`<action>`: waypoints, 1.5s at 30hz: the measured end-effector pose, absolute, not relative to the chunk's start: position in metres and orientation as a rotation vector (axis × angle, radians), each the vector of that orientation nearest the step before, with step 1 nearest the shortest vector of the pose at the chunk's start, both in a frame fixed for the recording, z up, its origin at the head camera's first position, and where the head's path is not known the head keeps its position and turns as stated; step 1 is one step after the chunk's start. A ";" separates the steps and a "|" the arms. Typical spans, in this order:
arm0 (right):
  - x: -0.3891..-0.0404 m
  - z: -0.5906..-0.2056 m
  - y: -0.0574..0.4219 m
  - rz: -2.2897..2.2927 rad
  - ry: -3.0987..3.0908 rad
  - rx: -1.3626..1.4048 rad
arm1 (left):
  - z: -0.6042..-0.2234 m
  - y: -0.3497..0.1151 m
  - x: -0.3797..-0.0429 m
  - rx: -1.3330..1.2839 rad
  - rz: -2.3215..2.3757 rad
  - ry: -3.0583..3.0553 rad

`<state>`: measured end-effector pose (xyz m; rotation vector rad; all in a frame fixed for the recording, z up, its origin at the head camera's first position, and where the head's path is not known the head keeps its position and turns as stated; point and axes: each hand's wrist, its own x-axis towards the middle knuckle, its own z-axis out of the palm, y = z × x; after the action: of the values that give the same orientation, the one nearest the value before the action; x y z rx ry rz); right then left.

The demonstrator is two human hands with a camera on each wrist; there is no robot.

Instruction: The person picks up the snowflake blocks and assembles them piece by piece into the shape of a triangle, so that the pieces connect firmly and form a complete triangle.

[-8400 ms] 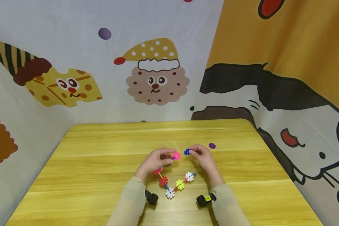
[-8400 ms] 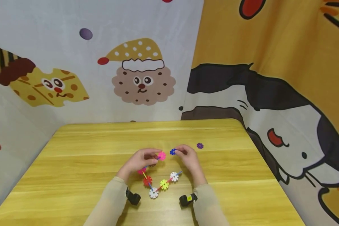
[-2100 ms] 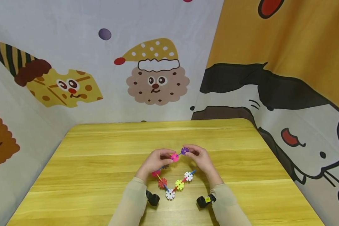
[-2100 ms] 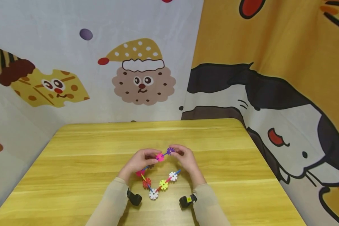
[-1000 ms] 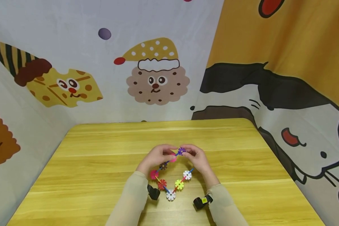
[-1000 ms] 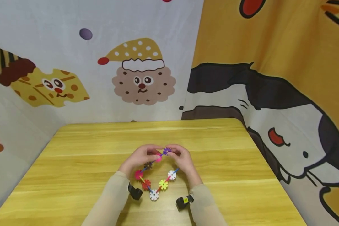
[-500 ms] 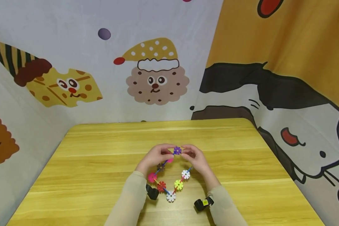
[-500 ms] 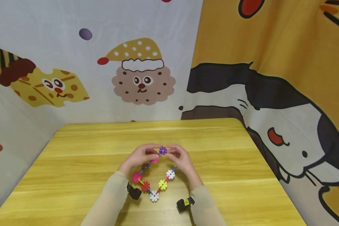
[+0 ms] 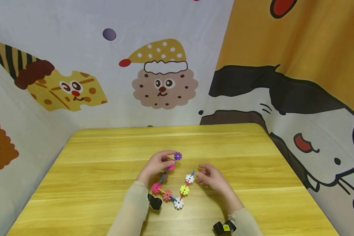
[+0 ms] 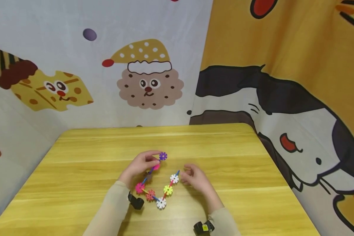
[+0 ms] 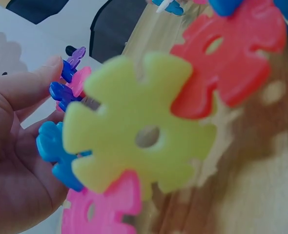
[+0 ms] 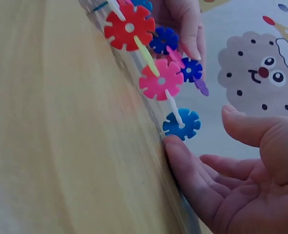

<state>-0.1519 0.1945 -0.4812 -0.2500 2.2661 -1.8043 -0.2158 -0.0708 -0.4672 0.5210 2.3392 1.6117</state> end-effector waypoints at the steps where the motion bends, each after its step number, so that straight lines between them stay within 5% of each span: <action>1: -0.150 -0.480 0.194 -1.786 2.243 -0.254 | -0.468 -0.071 -0.216 0.510 1.619 2.333; 45: -0.195 -0.488 0.155 -1.934 2.210 -0.070 | -0.471 -0.054 -0.211 0.457 1.721 2.291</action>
<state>-0.1951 0.1545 -0.4878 -0.0704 2.2105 -1.9337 -0.2108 -0.0542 -0.4708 0.4567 2.2913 1.7207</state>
